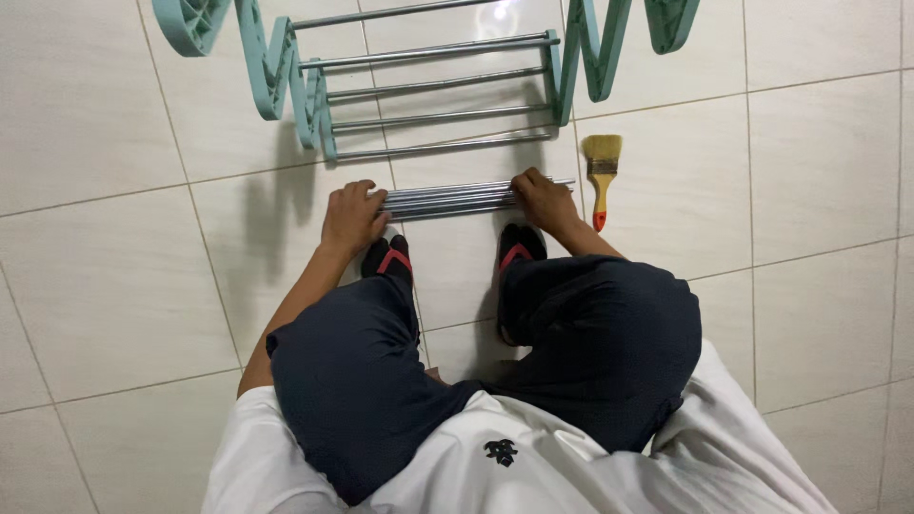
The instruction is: The person disassembles a light blue plastic and metal dish rack on a tiled floor. They remove multiple metal rods one by one, then brush the plastic frame with a small brush.
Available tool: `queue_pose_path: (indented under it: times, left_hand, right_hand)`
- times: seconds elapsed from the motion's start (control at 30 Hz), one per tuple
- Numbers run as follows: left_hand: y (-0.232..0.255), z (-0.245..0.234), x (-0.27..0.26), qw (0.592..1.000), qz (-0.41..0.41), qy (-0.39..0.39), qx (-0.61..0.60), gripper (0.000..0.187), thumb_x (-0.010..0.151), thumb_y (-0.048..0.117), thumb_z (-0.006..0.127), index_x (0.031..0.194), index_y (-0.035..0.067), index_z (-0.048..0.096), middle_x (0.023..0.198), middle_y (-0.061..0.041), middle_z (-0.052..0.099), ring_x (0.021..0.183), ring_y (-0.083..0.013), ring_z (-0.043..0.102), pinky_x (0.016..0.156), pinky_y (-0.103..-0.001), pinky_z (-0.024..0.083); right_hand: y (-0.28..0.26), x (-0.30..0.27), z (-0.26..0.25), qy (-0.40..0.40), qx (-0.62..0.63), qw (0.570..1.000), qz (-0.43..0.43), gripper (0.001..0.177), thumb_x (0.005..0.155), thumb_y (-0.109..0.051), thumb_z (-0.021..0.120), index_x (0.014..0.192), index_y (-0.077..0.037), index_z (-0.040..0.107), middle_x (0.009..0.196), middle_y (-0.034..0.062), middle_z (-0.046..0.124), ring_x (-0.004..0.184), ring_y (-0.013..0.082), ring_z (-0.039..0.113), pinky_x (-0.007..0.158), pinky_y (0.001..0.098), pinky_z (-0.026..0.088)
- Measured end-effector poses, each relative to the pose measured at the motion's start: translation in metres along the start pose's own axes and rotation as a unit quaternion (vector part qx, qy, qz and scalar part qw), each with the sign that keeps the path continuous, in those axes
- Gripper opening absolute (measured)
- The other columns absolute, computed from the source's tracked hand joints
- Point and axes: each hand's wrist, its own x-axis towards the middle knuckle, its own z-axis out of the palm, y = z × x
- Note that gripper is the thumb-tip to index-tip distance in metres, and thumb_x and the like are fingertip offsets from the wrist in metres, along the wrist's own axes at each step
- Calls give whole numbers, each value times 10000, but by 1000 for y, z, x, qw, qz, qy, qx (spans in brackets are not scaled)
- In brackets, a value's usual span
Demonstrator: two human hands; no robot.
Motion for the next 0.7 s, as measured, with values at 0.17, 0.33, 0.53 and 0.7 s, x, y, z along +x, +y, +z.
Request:
queue_pose_path:
  times: [0.17,0.33,0.53,0.7]
  left_hand:
    - [-6,39,1,999,-15,-38,9,491,846,291,744,1299,138,632,1333,-126,604,1256,-307,565,995,-502,462]
    - [-10,53,4,995,-26,-92,28,446,924,254,707,1344,141,610,1308,-114,611,1200,-311,596,958,-518,485]
    - [-6,40,2,995,-41,-95,15,465,904,244,710,1346,143,607,1295,-121,602,1193,-304,594,961,-509,485]
    - [-7,35,2,999,-1,10,43,411,792,230,723,1180,121,645,1377,-167,579,1239,-314,577,936,-469,497]
  right_hand:
    - [4,-5,18,-76,-16,996,36,183,963,-153,631,1138,-103,611,1153,120,618,957,346,697,696,472,592]
    - [9,-4,21,-79,-27,996,42,273,937,-108,609,1210,-114,603,1279,116,608,1055,334,694,769,453,607]
    - [9,-1,23,-90,-37,994,57,400,919,-163,637,1316,-147,592,1382,136,555,1162,340,624,882,473,558]
    - [16,6,36,-59,-201,976,-55,578,851,-254,657,1413,-181,540,1422,117,523,1252,338,548,970,523,417]
